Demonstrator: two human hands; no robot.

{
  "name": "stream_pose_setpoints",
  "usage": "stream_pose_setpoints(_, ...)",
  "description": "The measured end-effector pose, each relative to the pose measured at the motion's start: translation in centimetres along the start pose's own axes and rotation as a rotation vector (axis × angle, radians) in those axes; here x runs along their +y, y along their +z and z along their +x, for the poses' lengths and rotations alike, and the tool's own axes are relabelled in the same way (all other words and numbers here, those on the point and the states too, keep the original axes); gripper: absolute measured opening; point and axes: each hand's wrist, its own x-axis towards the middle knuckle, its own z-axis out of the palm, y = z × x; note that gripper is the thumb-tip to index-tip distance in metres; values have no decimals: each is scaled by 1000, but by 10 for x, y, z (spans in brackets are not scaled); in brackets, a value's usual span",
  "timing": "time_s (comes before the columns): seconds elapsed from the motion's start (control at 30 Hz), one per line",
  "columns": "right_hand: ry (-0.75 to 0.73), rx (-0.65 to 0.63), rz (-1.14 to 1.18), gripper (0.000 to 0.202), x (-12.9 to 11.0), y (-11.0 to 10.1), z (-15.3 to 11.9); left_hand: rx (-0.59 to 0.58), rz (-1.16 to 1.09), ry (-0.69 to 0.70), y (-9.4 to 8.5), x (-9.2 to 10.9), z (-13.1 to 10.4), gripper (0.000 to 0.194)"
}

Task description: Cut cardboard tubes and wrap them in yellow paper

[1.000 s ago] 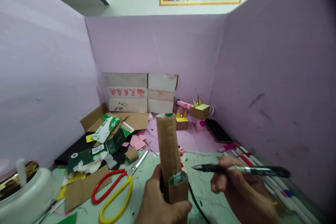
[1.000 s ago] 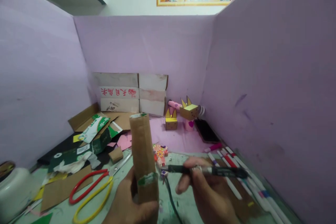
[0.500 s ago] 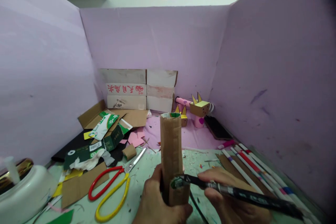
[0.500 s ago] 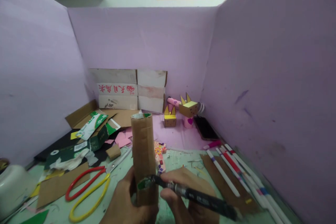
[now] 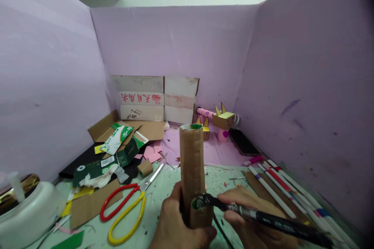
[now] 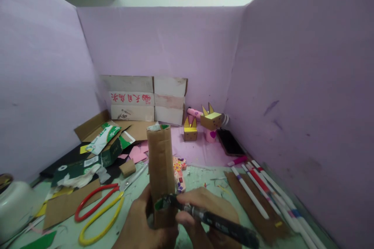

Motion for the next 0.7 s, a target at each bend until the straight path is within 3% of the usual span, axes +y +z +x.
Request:
stream_pose_setpoints(0.2, -19, -26, -42, 9, 2, -4, 0, 31, -5, 2, 0, 1, 0, 42)
stream_pose_setpoints(0.43, -36, -56, -169, 16, 8, -18, 8, -22, -132, 47, -5, 5, -2, 53)
stream_pose_setpoints(0.6, 116, 117, -255, 13, 14, -21, 5, -36, -127, 73, -5, -2, 1, 54)
stream_pose_setpoints(0.7, 200, 107, -417, 18, 30, -41, 14, -14, -121, 91, -5, -6, 2, 51)
